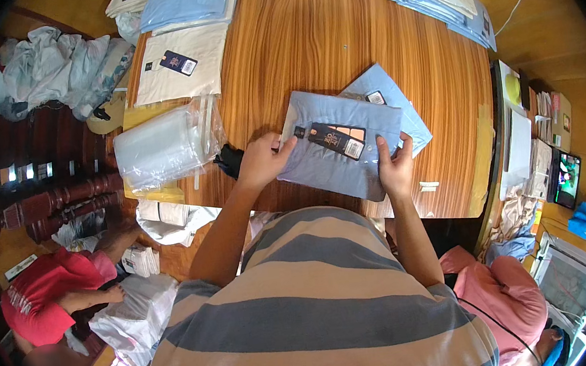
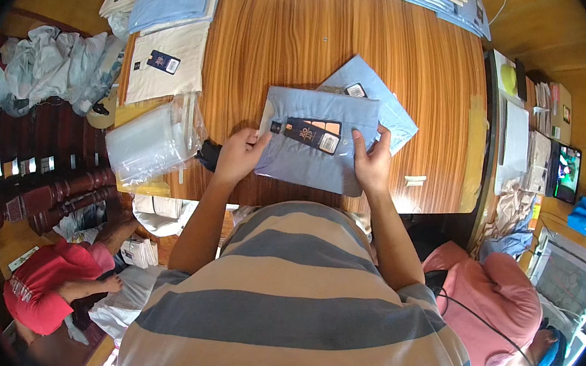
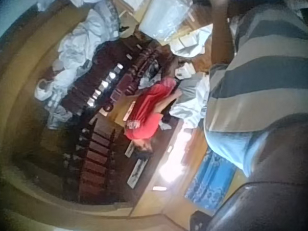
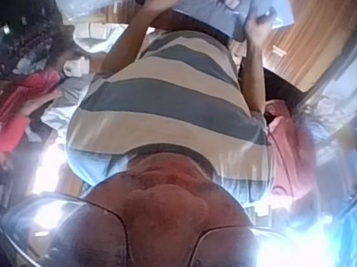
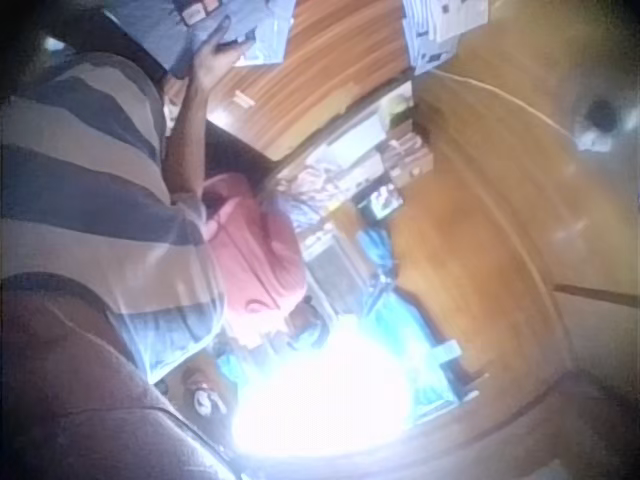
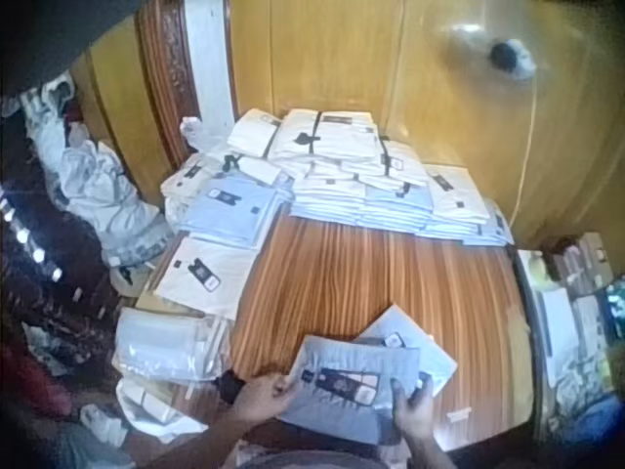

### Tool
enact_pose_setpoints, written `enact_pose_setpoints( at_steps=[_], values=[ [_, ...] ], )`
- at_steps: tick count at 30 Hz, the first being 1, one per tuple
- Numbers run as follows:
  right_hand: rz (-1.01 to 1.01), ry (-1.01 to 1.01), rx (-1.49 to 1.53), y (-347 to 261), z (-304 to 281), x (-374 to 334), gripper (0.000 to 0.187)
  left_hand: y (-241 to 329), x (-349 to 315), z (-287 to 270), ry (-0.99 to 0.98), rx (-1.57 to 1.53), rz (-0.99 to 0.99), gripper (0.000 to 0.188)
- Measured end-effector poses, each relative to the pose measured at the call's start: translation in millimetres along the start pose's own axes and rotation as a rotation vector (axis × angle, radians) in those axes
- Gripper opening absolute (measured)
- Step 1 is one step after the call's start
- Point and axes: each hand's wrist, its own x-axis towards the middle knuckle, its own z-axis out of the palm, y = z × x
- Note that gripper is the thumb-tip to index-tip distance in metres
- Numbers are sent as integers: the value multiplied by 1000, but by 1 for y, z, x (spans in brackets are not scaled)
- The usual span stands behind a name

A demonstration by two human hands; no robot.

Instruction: The person organizes several packaged shirts on a table by checking their tags and stacking them into different piles based on color and style.

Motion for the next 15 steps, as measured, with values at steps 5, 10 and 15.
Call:
enact_pose_setpoints(
  at_steps=[5,10,15],
  values=[
    [0,-14,-171,-12,-3,2,45,26,31,5,192,310,93,49],
    [-27,6,-88,5,-6,-3,46,28,44,10,80,478,116,46],
    [-26,11,-159,10,-8,-2,48,31,56,6,20,510,94,48]
  ],
)
